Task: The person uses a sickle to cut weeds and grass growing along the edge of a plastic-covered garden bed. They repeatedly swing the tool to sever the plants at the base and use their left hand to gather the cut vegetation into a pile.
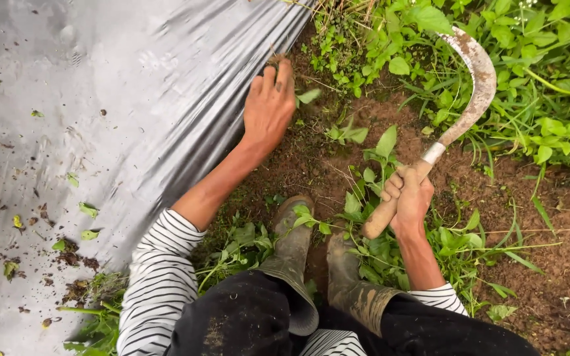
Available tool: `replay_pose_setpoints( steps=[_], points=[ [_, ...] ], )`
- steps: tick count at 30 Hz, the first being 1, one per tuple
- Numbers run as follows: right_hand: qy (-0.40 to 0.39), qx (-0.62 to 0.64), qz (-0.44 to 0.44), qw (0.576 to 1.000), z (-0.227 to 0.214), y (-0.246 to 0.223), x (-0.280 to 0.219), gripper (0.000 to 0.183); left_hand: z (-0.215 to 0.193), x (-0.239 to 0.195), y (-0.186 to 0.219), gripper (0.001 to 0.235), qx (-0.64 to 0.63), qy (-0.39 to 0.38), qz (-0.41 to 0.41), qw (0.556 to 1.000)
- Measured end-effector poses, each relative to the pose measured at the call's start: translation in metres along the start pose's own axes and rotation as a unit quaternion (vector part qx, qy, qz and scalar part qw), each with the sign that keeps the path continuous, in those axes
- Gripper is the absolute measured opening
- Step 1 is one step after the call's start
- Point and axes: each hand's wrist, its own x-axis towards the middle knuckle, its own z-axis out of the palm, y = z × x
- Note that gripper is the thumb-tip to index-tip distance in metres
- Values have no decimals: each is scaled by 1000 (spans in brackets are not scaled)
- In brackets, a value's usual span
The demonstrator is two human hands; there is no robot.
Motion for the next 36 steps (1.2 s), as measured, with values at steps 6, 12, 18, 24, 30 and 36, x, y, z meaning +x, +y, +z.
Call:
replay_pose_setpoints(
  steps=[6, 12, 18, 24, 30, 36],
  points=[
    [6, -19, -25, 999, -3, 3, 3, 16, 27, -14, 6, 11, 0, -26, 99, 995],
    [-14, -68, -34, 997, -11, -4, 7, 18, -42, -38, 84, 18, -194, -103, 160, 962],
    [-27, -97, -31, 994, -11, -23, 18, 23, -48, -43, 113, 105, -269, -433, 141, 849],
    [-75, -240, 47, 967, -37, -4, 10, 21, -77, -16, 80, 47, -391, -419, 50, 818],
    [9, -183, -19, 983, -18, -30, 14, 18, -40, -20, 107, 16, -382, -247, 44, 889],
    [14, -206, 30, 978, -48, -9, 5, 15, 14, 0, 132, 17, -336, -140, 130, 922]
  ],
)
